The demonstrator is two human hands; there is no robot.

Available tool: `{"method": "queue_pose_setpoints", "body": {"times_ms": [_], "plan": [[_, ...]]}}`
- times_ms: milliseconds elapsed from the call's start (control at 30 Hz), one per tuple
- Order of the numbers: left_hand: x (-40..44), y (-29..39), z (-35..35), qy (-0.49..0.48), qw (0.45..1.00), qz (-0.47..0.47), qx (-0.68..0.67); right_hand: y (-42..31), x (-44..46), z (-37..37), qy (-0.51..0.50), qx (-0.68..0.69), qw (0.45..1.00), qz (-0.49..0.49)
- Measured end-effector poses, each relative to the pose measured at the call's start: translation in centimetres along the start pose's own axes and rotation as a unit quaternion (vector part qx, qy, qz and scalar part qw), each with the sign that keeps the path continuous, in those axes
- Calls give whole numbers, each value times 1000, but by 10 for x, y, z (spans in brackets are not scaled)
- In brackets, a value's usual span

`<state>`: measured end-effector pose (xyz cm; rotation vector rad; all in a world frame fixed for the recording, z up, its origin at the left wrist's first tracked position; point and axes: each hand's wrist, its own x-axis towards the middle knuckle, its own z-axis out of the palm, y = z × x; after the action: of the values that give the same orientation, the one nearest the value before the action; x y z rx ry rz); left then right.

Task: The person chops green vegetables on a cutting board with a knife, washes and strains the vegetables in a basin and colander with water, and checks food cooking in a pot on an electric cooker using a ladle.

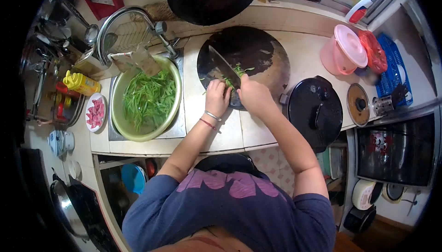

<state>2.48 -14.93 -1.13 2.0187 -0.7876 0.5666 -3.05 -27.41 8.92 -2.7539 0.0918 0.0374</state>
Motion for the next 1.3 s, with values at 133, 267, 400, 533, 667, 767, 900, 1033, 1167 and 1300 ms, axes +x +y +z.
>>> {"method": "queue_pose_setpoints", "body": {"times_ms": [133,267,400,533,667,767,900,1033,1167,1300], "plan": [[0,0,0,-5,1000,1,1,2,34,11,23,-24,999,-17],[1,8,-10,-8,1000,12,23,10,40,3,42,-8,999,-34],[0,4,-10,21,1000,19,-5,7,16,-13,57,10,998,-37],[-6,2,-6,12,999,-23,-21,1,-1,-14,29,-12,998,-56],[-8,-5,-5,1,999,0,-35,-3,7,9,-11,-22,999,-31],[-8,-3,-6,14,1000,11,-23,-9,26,10,12,-11,1000,-17],[-2,0,-15,3,1000,19,21,7,44,13,50,27,998,-17],[-2,-2,-16,-9,999,-42,-19,3,19,-1,53,41,998,-2],[3,9,-22,28,993,-96,-60,-7,-3,-11,50,22,998,-22],[-6,-4,-22,-30,999,-41,-12,-11,-14,-4,31,3,999,-28]]}}
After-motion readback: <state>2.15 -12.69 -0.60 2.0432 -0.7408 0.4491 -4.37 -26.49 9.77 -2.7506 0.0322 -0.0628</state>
